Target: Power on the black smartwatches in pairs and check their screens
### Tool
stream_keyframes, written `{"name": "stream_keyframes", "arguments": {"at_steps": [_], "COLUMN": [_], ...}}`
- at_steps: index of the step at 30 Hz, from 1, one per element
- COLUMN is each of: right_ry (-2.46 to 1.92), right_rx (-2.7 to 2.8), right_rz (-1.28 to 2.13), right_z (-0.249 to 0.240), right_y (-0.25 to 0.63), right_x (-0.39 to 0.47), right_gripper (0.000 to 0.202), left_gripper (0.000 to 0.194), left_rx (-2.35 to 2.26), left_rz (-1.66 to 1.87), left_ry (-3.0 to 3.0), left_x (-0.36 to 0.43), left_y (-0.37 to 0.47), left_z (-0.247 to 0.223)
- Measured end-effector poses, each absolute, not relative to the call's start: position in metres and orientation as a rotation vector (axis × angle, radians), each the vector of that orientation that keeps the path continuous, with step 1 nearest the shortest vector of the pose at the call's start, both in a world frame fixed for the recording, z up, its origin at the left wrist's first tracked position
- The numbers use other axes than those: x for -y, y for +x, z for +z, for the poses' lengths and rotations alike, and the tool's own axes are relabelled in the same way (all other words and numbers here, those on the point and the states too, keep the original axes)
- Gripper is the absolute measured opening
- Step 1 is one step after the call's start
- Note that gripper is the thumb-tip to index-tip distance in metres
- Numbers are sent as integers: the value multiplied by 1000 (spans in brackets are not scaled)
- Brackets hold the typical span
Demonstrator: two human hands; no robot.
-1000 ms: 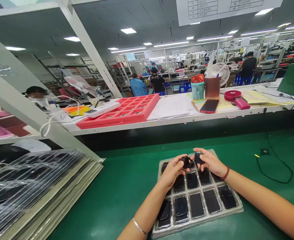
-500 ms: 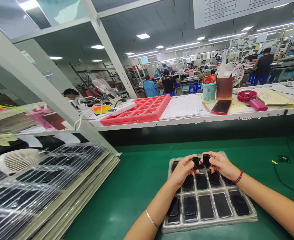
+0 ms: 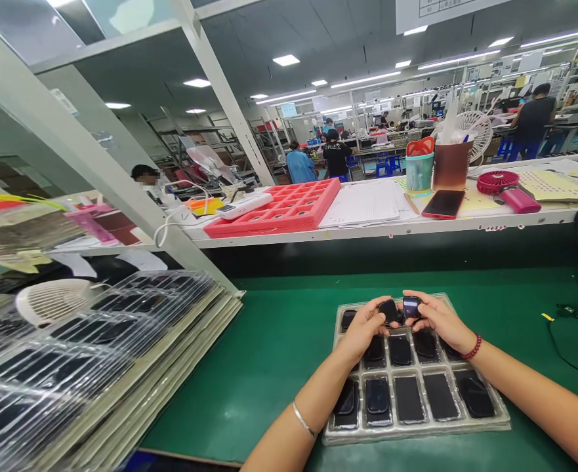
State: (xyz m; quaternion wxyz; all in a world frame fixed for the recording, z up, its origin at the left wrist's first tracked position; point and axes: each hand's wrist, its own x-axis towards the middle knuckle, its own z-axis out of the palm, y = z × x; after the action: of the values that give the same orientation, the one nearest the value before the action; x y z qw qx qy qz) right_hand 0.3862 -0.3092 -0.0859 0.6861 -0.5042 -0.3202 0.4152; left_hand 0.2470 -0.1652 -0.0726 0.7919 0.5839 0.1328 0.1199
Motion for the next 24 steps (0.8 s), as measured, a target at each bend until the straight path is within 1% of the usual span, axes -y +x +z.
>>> {"name": "stream_keyframes", "arguments": {"at_steps": [6,10,12,15,17,20,24], "right_ry": [-1207,-1197,-1186,-1176,-1174,-1165,-1172], "right_rx": [849,885,882,853,830,831,880], "right_rz": [868,856,869,918,941,941,916], "right_z": [-87,-87,-85,-84,-82,-81,-80], "right_y": [385,385,385,385,385,385,385], "right_x": [308,308,309,310,311,311,312], "right_gripper": [43,43,40,29,25,23,26], "left_gripper": [49,46,41,32,30,31,39], "left_rx": [-293,-299,-292,-295,-301,-304,-307], "left_rz": [272,278,292,319,319,319,319], "left_ry": [1371,1418,1446,1473,1475,1478,1485], "left_x": [168,169,168,167,167,167,169], "left_y": [248,248,248,247,246,246,246], "left_z": [-71,-70,-71,-71,-71,-70,-69]}}
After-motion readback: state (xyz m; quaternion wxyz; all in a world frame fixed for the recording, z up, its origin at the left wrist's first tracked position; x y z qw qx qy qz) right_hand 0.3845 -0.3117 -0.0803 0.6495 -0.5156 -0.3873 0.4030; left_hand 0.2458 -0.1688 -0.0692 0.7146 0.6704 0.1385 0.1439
